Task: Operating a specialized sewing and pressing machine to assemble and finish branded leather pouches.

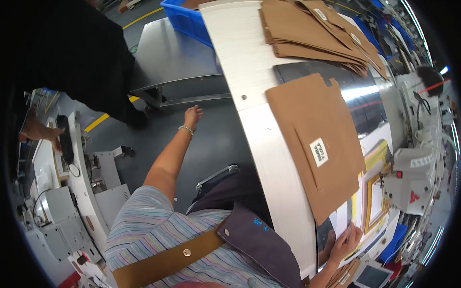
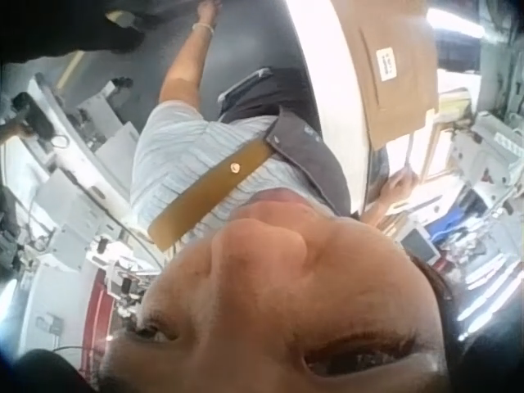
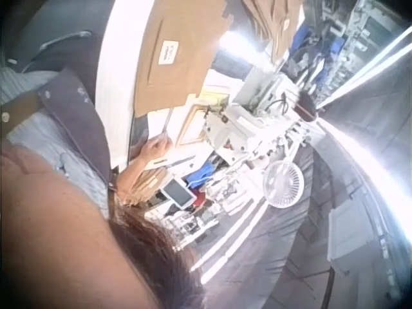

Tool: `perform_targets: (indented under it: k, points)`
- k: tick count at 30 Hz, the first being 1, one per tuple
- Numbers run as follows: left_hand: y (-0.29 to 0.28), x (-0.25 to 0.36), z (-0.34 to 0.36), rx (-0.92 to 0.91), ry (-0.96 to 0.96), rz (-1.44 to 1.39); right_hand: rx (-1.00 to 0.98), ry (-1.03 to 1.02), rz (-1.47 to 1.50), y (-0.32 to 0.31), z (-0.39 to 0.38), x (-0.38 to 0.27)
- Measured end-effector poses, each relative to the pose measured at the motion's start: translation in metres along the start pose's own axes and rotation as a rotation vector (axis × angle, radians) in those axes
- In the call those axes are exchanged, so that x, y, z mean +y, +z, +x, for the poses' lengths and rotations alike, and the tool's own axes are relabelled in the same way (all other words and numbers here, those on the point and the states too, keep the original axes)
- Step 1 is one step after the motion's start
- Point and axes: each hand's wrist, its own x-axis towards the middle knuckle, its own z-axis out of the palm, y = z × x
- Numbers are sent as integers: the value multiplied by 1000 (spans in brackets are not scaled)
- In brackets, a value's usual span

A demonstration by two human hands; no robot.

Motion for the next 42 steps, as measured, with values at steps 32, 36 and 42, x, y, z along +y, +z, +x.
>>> perform_targets:
  k: [32, 36, 42]
  points:
    - [29, 77, 71, -116, 91, -863, 120, 80, -61, 40, 44, -57]
    - [22, 49, 31, 0, -27, -821, 93, 97, -60, 39, 43, -52]
    - [14, 11, -21, -18, -91, -881, 91, 89, -84, 39, 45, -52]
